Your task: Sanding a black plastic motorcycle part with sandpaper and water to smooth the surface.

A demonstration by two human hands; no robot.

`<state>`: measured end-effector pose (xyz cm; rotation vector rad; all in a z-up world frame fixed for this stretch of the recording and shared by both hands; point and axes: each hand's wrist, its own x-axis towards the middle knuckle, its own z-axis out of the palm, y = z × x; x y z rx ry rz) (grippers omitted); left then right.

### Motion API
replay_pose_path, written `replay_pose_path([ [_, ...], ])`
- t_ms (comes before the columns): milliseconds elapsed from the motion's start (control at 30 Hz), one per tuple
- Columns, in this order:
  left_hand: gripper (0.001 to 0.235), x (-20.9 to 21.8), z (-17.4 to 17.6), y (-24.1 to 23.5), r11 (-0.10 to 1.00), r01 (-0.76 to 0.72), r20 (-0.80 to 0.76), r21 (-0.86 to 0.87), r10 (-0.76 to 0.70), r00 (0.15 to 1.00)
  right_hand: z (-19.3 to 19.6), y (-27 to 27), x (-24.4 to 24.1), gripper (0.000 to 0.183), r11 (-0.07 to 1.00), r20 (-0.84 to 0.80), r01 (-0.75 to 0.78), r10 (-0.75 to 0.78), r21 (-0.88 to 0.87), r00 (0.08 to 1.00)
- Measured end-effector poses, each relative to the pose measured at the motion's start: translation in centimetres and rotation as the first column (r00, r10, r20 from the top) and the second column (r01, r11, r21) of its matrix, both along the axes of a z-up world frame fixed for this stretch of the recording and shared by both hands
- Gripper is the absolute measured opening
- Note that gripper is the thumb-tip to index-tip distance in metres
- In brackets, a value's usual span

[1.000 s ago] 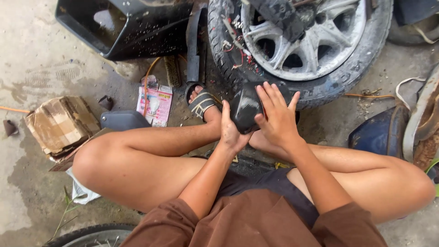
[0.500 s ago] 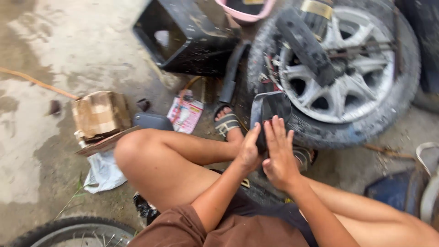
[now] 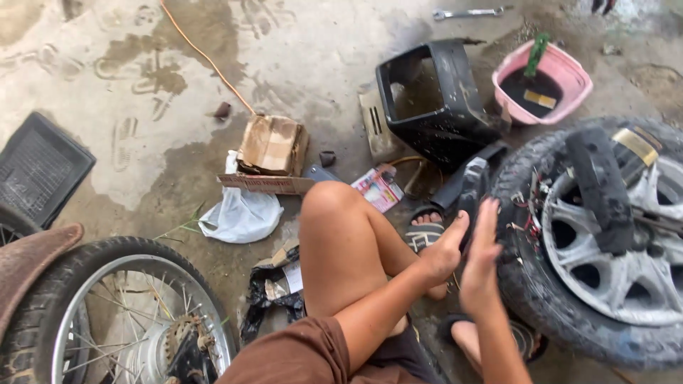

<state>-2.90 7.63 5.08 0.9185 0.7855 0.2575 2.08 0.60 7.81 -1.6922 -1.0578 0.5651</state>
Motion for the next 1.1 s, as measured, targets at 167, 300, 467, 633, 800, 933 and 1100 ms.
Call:
replay_pose_path([
  [167,0.091,-0.7,3.4,-0.9,0.964,0.266,-0.311,-0.026,-0.260,0.914,-1.0,0.0,2.8,0.097,1.000,-0.076,0.010,-0.011,-0.003,0.997],
  [300,0.075,2.1,-4.7,-2.7,0.954,0.163,0.126,0.250,-0.199,0.972,-1.2,0.4,1.8,0.095,0.995,-0.154,0.087,-0.078,0.052,0.985],
  [467,0.063,2.8,-6.2,-3.4,0.836,0.167,0.200,0.523,-0.311,0.929,0.1,-0.8,3.4,0.113,0.977,-0.566,0.211,-0.197,-0.041,0.801],
  [633,0.056,1.3,-4.7,-4.5,0.972,0.152,0.196,0.180,-0.187,0.963,-1.9,-1.6,2.7,0.107,0.976,-0.296,0.212,-0.220,-0.056,0.930],
  [800,0.042,1.5,-0.5,-5.6,0.989,-0.023,0.420,-0.148,0.084,0.904,-1.1,-4.9,8.5,0.080,0.846,-0.626,0.525,-0.462,-0.098,0.628],
  [933,0.055,2.2,0.1,-4.9,0.564,-0.145,0.135,-0.813,0.425,0.895,-1.5,-9.3,7.5,0.052,0.907,0.160,0.381,-0.355,-0.178,0.921],
  [1100,0.058,3.0,-2.7,-6.2,0.515,-0.078,0.032,-0.854,0.201,0.979,1.1,-14.6,6.6,0.063,0.815,0.240,0.400,-0.325,-0.418,0.915],
])
